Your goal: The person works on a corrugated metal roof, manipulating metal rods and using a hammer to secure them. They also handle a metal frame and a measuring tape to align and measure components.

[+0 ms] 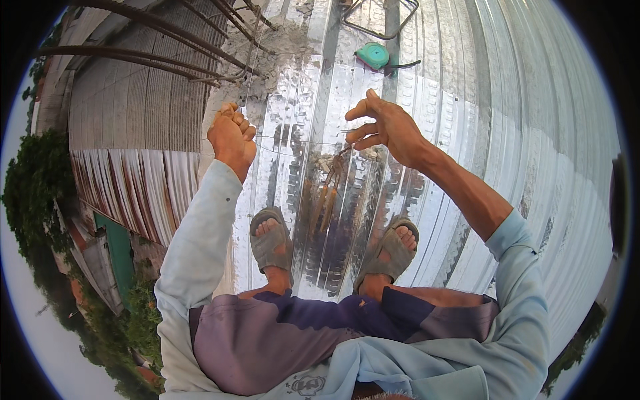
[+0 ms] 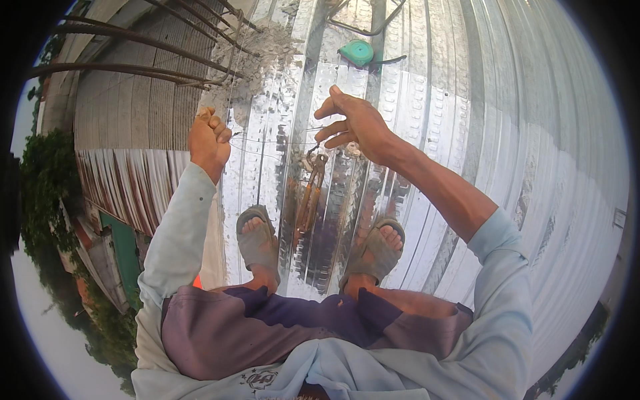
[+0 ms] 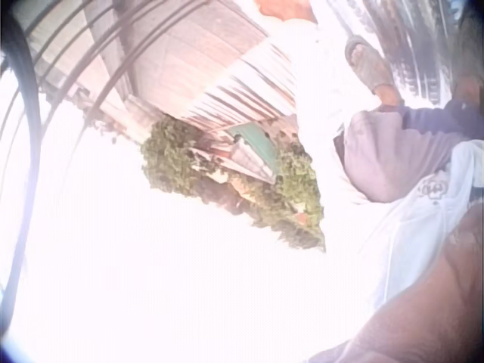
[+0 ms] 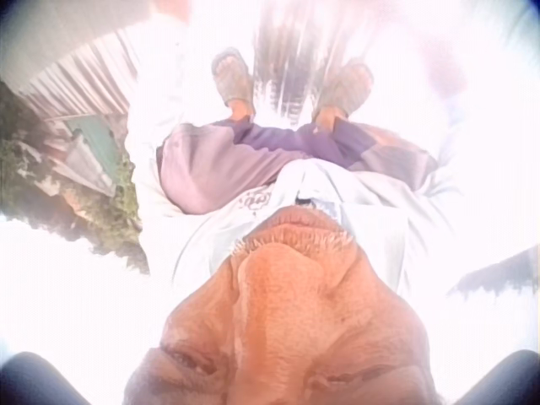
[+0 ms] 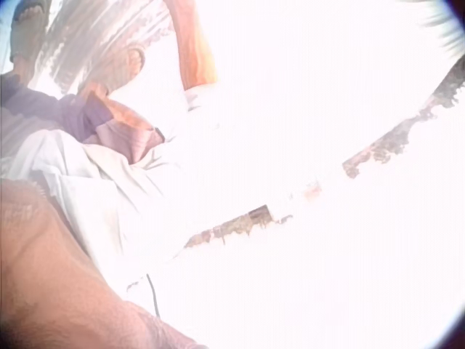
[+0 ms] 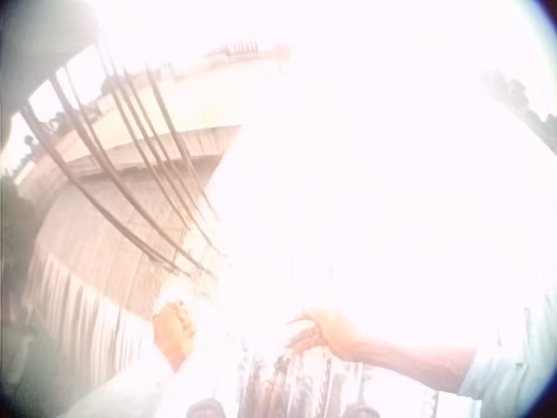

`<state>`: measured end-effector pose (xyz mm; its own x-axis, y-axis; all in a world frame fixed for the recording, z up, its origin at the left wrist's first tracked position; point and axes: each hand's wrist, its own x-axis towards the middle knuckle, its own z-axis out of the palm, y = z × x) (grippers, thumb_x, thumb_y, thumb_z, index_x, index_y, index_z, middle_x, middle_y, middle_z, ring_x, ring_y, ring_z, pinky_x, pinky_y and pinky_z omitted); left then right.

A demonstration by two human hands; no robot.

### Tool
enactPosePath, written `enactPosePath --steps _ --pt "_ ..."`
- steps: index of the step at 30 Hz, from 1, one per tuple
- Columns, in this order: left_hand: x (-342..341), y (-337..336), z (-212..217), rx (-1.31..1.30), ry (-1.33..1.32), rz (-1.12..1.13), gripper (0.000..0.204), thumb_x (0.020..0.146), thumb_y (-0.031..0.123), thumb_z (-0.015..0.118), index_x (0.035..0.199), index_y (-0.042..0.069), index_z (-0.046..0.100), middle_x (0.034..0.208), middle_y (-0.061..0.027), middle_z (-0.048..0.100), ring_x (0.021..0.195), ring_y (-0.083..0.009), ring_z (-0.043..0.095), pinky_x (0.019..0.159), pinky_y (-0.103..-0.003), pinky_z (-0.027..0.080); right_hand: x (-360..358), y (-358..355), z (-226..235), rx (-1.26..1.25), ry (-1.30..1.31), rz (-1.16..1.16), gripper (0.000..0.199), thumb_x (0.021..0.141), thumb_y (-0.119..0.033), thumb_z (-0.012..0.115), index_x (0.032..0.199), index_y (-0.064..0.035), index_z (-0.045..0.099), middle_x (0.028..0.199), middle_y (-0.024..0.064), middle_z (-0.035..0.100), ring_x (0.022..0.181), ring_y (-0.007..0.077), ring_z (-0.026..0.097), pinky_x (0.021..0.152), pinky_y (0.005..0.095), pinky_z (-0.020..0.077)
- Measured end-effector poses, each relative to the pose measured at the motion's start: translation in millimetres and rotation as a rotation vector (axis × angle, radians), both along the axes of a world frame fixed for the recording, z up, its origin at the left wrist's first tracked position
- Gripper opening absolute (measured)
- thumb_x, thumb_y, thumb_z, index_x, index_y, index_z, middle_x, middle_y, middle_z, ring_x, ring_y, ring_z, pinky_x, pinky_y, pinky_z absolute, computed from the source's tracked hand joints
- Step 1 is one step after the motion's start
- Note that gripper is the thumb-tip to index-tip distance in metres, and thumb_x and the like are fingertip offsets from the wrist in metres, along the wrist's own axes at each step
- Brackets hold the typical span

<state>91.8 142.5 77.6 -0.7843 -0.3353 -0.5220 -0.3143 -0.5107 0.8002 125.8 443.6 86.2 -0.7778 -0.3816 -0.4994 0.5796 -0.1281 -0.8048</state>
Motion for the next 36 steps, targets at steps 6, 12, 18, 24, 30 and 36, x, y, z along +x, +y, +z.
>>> enactPosePath --steps 6,12,18,24,30,36 --pt "-4 0 6 0.009 0.029 0.095 0.013 0.104 0.019 0.045 0.098 0.010 0.053 0.066 0.0028 0.039 0.049 -0.0078 0.030 0.044 -0.025 0.026 22 -8 -38 -0.068 0.110 0.128 0.069 0.083 -0.016 0.064 0.145 0.0049 0.039 0.137 0.0227 0.051 0.113 0.0280 0.059 0.093 0.0388 0.0504" --pt "-2 -3 1 0.081 0.056 0.099 0.010 0.103 0.016 0.045 0.098 0.011 0.053 0.068 0.0021 0.041 0.051 -0.0082 0.031 0.044 -0.026 0.028 16 -15 -66 -0.006 -0.161 -0.110 0.049 0.088 -0.013 0.069 0.131 0.0063 0.054 0.122 0.0183 0.061 0.107 0.0237 0.061 0.090 0.0360 0.0515" --pt "1 -4 -2 0.131 0.056 0.061 0.013 0.105 0.023 0.046 0.100 0.010 0.050 0.069 0.0025 0.040 0.052 -0.0080 0.030 0.046 -0.024 0.030 18 -21 -54 0.068 -0.157 -0.049 0.037 0.102 -0.027 0.056 0.122 0.0029 0.060 0.123 0.0160 0.064 0.110 0.0234 0.062 0.096 0.0379 0.0505" --pt "-4 -6 -10 0.055 0.056 0.029 0.012 0.103 0.019 0.045 0.097 0.011 0.051 0.068 0.0029 0.041 0.052 -0.0080 0.031 0.045 -0.025 0.029 10 -16 -58 0.000 -0.153 -0.071 0.029 0.103 -0.028 0.053 0.103 -0.0004 0.062 0.112 0.0184 0.067 0.105 0.0255 0.065 0.097 0.0388 0.0515" --pt "-7 -4 -10 0.043 0.089 0.008 0.018 0.106 0.024 0.044 0.097 0.010 0.050 0.067 0.0023 0.040 0.050 -0.0085 0.030 0.045 -0.025 0.029 8 -1 -52 -0.210 -0.212 0.106 0.029 0.102 -0.029 0.055 0.090 -0.0026 0.061 0.080 0.0129 0.066 0.076 0.0207 0.068 0.074 0.0360 0.0570" --pt "9 28 -2 0.186 0.030 -0.072 0.020 0.107 0.026 0.045 0.098 0.009 0.051 0.067 0.0008 0.041 0.051 -0.0089 0.031 0.047 -0.025 0.031 53 -20 -60 0.565 0.318 0.900 0.034 0.098 -0.030 0.056 0.084 0.0005 0.064 0.075 0.0140 0.068 0.066 0.0274 0.068 0.065 0.0421 0.0558"
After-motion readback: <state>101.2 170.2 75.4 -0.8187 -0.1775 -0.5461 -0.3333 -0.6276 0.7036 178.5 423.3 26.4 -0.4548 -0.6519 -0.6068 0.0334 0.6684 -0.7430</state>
